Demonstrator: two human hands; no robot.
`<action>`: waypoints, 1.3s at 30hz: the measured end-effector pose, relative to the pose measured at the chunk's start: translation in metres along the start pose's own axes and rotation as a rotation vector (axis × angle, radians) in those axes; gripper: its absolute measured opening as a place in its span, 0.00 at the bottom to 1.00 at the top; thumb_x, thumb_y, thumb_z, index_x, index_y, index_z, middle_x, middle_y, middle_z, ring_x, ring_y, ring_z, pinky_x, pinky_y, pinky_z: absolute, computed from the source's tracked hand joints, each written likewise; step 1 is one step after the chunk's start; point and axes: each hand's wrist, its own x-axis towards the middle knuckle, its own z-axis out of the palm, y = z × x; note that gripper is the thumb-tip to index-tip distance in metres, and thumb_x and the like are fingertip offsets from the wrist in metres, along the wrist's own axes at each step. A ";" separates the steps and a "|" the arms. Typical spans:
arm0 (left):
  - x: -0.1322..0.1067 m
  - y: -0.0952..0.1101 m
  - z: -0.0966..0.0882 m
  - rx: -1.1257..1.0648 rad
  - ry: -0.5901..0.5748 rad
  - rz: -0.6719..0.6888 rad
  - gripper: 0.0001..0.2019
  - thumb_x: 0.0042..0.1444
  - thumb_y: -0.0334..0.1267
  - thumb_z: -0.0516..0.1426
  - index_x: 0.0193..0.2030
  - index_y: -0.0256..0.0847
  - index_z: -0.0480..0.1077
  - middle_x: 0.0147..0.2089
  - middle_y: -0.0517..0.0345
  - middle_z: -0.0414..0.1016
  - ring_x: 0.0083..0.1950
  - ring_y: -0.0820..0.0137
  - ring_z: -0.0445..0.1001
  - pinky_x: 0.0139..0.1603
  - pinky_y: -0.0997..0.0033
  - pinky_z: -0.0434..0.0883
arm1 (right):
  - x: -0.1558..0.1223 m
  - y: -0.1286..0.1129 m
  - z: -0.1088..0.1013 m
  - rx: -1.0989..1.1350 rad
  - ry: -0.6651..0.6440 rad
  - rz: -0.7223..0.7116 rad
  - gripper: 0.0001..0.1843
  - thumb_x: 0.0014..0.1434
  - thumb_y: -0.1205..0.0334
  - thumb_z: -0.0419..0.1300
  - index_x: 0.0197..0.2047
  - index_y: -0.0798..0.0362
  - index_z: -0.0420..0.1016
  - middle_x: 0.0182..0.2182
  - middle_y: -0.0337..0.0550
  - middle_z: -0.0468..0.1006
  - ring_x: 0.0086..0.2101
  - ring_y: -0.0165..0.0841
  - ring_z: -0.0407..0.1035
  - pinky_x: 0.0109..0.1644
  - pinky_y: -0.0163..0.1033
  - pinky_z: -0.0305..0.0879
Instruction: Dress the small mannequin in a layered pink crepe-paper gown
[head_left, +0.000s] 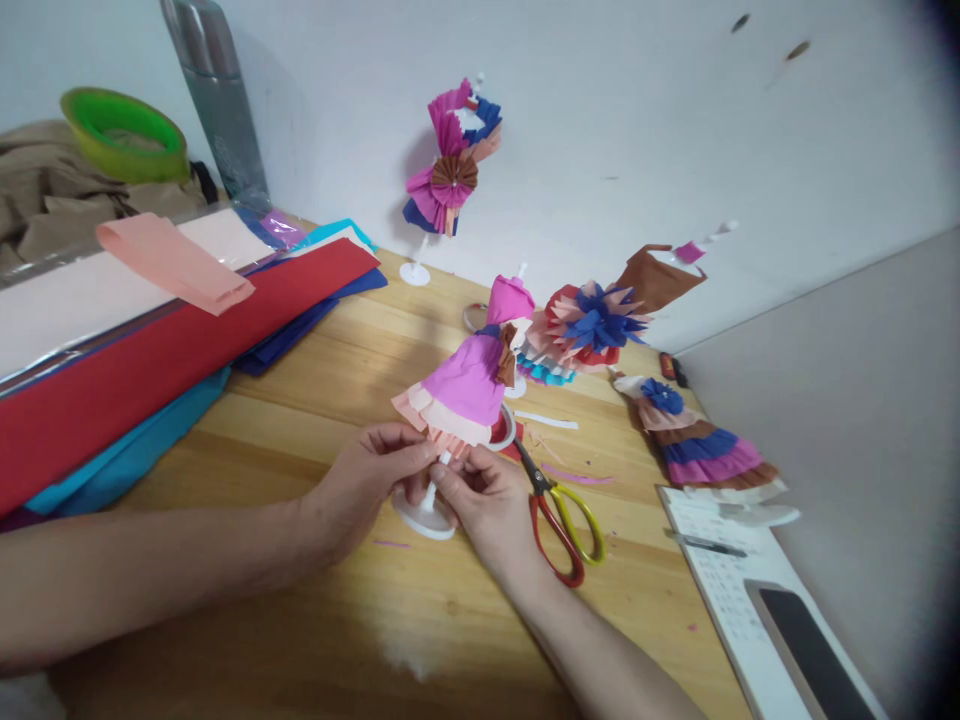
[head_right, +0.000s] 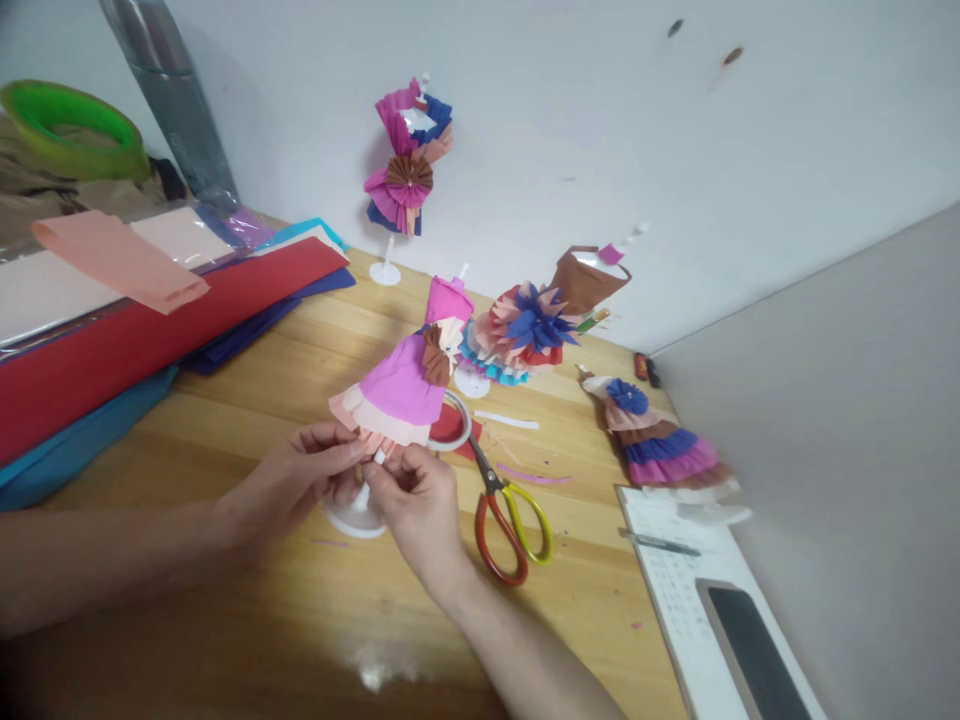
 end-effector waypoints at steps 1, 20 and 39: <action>-0.001 0.001 0.001 0.003 0.003 -0.004 0.17 0.42 0.47 0.68 0.24 0.33 0.71 0.16 0.63 0.67 0.19 0.80 0.61 0.24 0.79 0.58 | 0.000 0.000 0.000 -0.003 0.000 -0.001 0.18 0.46 0.53 0.65 0.21 0.52 0.61 0.15 0.30 0.61 0.15 0.22 0.54 0.18 0.31 0.50; -0.004 0.011 0.005 0.012 0.070 -0.006 0.18 0.37 0.47 0.70 0.24 0.34 0.73 0.17 0.61 0.71 0.19 0.77 0.66 0.24 0.77 0.62 | 0.001 0.003 -0.001 -0.018 0.044 -0.008 0.20 0.45 0.53 0.66 0.19 0.51 0.58 0.15 0.30 0.59 0.17 0.23 0.52 0.20 0.31 0.50; -0.002 0.012 0.004 -0.060 0.014 0.012 0.20 0.48 0.53 0.63 0.33 0.35 0.72 0.28 0.56 0.75 0.21 0.74 0.71 0.27 0.72 0.69 | 0.001 0.005 -0.001 -0.060 0.029 0.005 0.18 0.45 0.53 0.64 0.20 0.51 0.59 0.15 0.30 0.58 0.17 0.23 0.52 0.19 0.31 0.48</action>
